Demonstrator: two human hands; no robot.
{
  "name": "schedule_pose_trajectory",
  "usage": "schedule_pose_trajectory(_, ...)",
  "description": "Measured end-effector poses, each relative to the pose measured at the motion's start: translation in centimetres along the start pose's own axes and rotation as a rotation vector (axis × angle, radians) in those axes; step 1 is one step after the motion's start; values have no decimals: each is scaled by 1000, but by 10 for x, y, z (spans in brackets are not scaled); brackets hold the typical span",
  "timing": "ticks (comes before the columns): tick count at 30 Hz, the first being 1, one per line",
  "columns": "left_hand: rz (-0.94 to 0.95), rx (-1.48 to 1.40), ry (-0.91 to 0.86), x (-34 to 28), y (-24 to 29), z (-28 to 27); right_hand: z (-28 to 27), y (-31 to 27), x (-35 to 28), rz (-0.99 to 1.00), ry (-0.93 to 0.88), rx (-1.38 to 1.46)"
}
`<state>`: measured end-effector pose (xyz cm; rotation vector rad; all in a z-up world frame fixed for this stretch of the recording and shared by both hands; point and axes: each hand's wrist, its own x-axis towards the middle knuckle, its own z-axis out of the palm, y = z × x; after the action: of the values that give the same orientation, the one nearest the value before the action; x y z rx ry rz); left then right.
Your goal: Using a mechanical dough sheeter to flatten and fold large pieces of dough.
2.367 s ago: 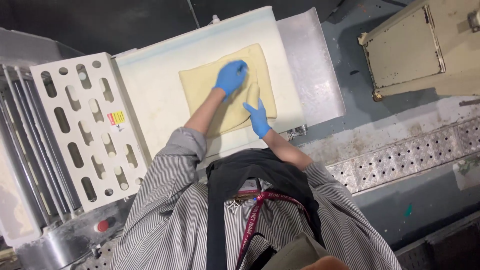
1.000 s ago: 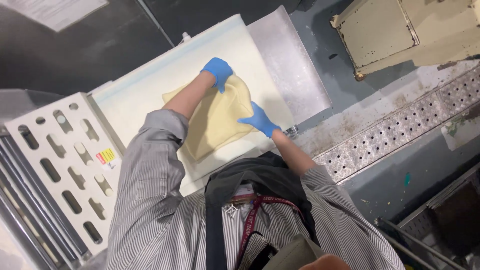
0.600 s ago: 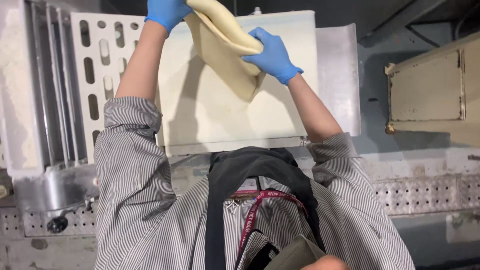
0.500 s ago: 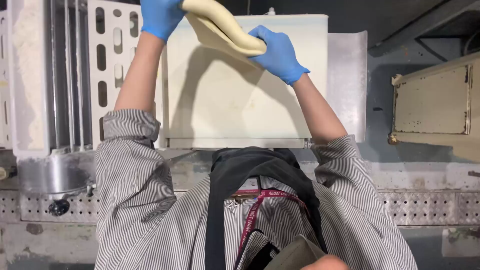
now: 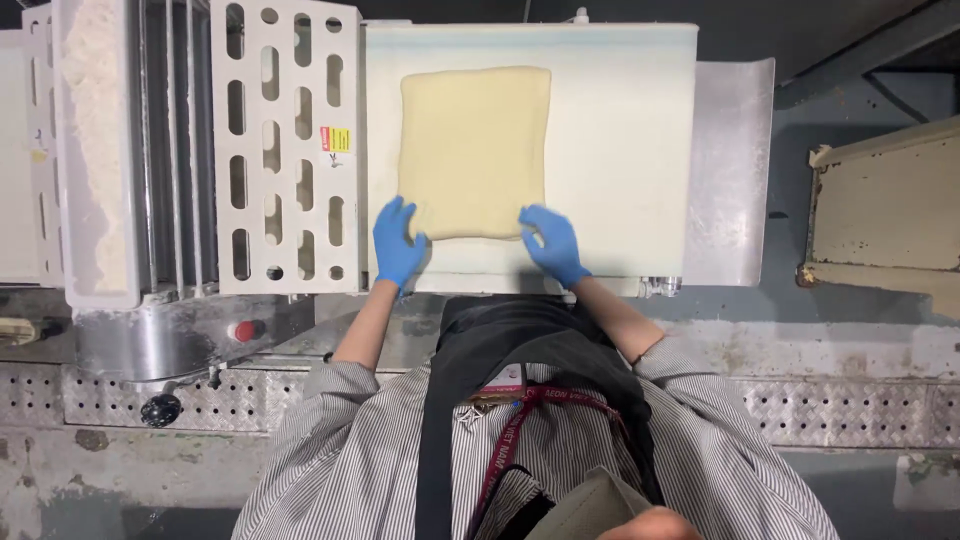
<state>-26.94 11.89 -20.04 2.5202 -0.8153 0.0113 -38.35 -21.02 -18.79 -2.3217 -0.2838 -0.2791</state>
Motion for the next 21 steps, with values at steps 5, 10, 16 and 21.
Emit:
schedule_pose_trajectory(5,-243,-236,211,76,-23,34,17,12,52,956,441,568)
schedule_pose_trajectory(10,-59,-275,115,154,75,41,30,10,31,915,281,776)
schedule_pose_trajectory(16,-21,52,-124,145,150,71,-91,63,-55,849,763,543)
schedule_pose_trajectory(21,-63,203,-225,145,157,72,-173,167,-162,993,710,46)
